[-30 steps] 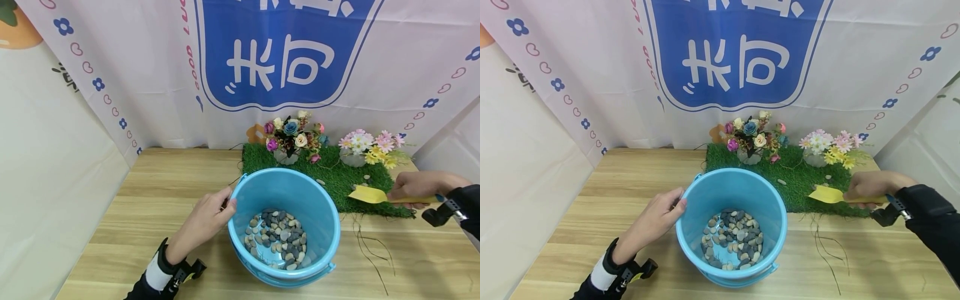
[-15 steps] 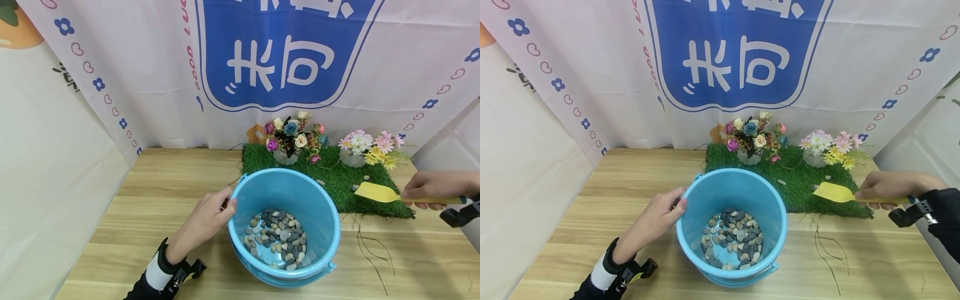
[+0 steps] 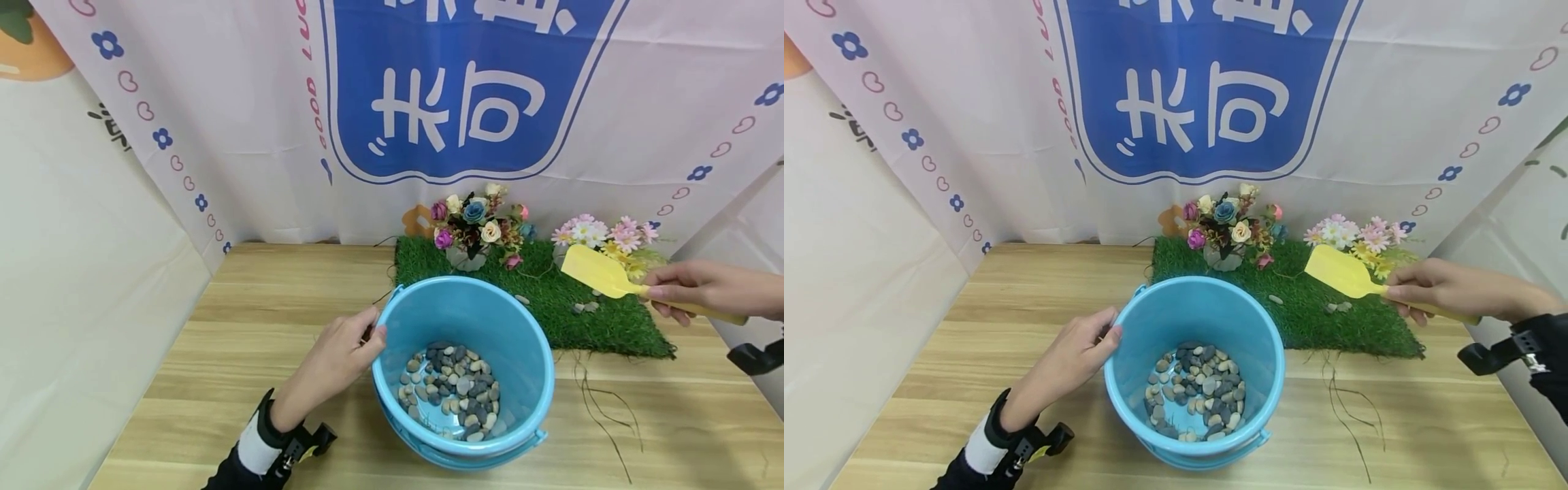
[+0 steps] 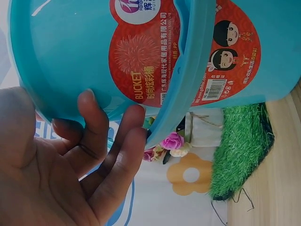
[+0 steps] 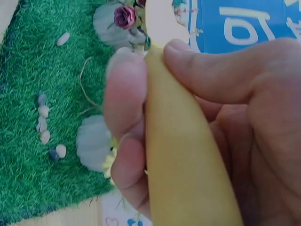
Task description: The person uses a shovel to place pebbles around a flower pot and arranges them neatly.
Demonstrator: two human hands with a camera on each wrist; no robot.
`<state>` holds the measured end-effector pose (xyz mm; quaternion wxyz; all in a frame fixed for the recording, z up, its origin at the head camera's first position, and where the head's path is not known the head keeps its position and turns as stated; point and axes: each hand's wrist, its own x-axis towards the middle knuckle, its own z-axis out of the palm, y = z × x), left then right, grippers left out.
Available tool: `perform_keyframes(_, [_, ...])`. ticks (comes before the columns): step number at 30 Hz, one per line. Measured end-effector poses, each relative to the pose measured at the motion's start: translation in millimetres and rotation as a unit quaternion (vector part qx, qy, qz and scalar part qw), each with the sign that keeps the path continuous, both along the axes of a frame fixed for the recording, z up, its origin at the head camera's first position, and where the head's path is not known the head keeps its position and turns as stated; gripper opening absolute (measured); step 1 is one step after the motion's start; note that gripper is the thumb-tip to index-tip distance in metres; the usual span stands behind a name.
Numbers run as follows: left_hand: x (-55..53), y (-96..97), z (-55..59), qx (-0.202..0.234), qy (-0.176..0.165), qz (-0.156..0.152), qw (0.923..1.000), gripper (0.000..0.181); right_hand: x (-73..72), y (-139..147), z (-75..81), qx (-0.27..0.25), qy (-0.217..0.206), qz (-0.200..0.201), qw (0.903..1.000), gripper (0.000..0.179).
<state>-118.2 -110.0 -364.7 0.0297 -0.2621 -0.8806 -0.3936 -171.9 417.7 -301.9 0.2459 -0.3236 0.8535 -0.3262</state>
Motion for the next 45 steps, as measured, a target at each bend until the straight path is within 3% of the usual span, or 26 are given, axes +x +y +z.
perform_keyframes(7, [0.7,-0.5,0.1,0.001,0.003,0.001,1.0,0.015,-1.2,-30,9.0,-0.043,0.07,0.025,0.9963,0.021])
perform_keyframes(11, [1.0,-1.2,-0.1,0.004,0.001,0.002,1.0,0.015,-3.9,-53,20.0,-0.033,0.098,0.016,0.9945,0.019])
perform_keyframes(14, [0.6,-1.0,-0.6,0.002,0.001,0.0,1.0,0.015,-4.8,-69,29.1,-0.023,0.096,0.011,0.995,0.016])
perform_keyframes(23, [0.6,-0.5,-0.5,0.0,0.002,0.002,1.0,0.015,-6.6,-115,47.5,-0.009,0.104,0.046,0.9935,0.012])
perform_keyframes(35, [0.9,1.2,2.7,-0.002,0.002,0.006,1.0,0.015,-11.8,-158,46.1,0.021,0.145,0.081,0.9858,0.012])
perform_keyframes(40, [0.5,1.4,2.7,-0.005,0.001,0.007,1.0,0.015,-8.7,-173,44.5,0.029,0.151,0.088,0.9841,0.012])
perform_keyframes(45, [0.4,0.9,1.4,-0.007,-0.003,0.006,1.0,0.016,-2.3,-188,46.7,0.072,0.16,0.079,0.9813,0.013])
